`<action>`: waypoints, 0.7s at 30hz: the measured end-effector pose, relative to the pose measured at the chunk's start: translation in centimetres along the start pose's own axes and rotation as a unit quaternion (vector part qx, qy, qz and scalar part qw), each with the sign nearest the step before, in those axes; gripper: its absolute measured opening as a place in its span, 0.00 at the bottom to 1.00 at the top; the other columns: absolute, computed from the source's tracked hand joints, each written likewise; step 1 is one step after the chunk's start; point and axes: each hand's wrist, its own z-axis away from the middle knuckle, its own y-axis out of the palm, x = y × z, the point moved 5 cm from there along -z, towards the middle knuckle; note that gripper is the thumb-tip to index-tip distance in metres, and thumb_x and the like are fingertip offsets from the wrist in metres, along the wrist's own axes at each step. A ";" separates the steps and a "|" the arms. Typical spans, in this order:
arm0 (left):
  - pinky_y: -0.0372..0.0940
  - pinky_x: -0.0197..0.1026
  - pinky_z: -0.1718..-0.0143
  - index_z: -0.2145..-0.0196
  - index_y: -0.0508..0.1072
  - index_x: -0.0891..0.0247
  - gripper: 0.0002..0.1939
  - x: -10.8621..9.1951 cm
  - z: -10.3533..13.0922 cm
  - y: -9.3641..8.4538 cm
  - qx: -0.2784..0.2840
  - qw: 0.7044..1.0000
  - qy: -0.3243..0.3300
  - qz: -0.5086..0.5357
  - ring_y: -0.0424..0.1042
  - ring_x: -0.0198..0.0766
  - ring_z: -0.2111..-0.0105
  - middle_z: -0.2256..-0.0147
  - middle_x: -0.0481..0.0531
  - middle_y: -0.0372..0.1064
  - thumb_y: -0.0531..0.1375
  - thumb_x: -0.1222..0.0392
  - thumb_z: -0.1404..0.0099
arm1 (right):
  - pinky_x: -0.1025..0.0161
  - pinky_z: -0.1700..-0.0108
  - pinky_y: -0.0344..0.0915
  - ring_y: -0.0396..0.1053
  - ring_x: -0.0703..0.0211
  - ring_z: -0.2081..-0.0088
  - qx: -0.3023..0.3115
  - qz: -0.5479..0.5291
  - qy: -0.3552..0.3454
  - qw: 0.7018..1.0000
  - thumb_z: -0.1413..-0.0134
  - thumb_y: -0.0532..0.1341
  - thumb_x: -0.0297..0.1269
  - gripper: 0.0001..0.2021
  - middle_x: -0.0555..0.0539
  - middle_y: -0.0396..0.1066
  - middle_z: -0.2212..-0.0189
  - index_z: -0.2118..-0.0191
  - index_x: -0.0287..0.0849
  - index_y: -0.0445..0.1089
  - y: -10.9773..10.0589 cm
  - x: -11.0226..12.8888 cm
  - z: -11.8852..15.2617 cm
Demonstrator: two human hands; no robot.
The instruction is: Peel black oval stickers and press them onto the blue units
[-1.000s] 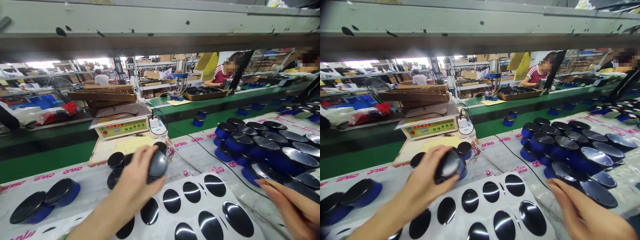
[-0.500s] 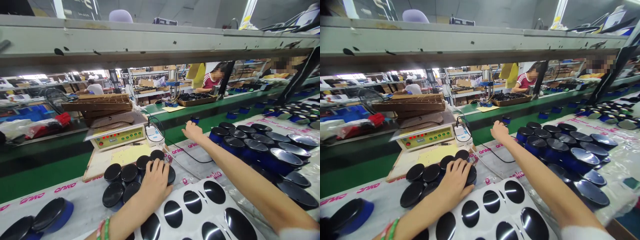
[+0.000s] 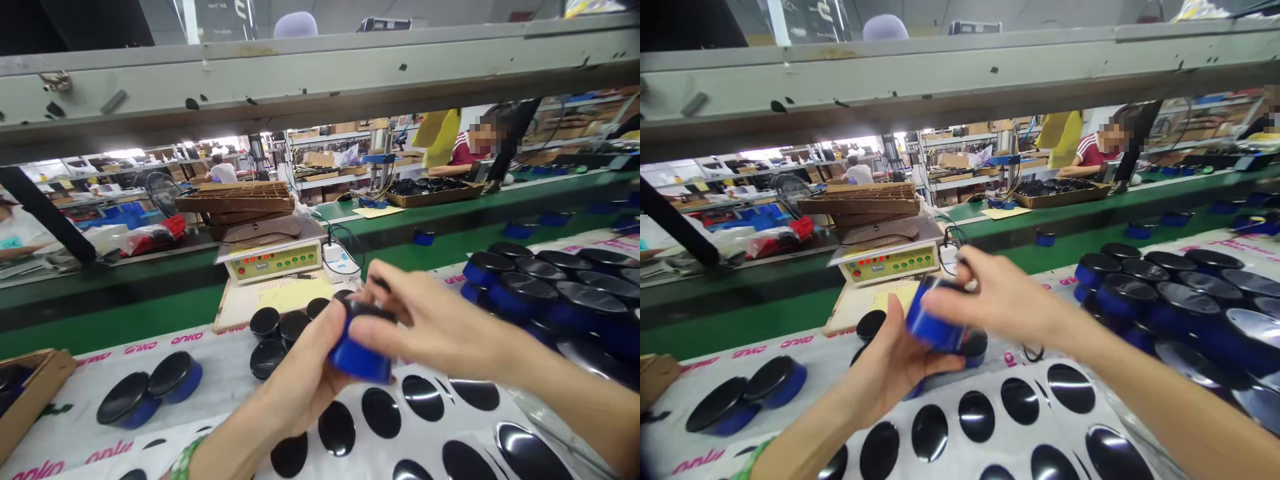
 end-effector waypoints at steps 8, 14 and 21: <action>0.71 0.43 0.61 0.52 0.71 0.63 0.24 0.9 5.9 0.7 0.009 0.983 -0.086 0.164 0.75 0.43 0.62 0.58 0.56 0.73 0.60 0.44 0.38 | 0.66 0.76 0.60 0.66 0.63 0.77 -0.130 0.075 -0.285 0.947 0.35 0.42 0.30 0.11 0.52 0.64 0.77 0.68 0.46 0.56 1.9 7.1 7.5; 0.71 0.42 0.65 0.53 0.71 0.66 0.24 0.5 7.3 -1.0 -0.084 0.981 -0.063 0.165 0.74 0.40 0.66 0.61 0.57 0.74 0.59 0.44 0.38 | 0.64 0.71 0.59 0.67 0.62 0.71 -0.124 0.081 -0.323 0.935 0.34 0.50 0.30 0.06 0.50 0.69 0.71 0.61 0.44 0.62 3.9 6.9 9.5; 0.68 0.44 0.60 0.49 0.66 0.59 0.33 0.4 8.3 -1.6 -0.151 0.988 -0.023 -0.034 0.73 0.45 0.61 0.57 0.54 0.72 0.62 0.36 0.45 | 0.63 0.77 0.54 0.65 0.61 0.77 -0.166 0.152 -0.330 0.917 0.35 0.51 0.27 0.09 0.50 0.66 0.77 0.66 0.39 0.65 4.2 7.7 9.9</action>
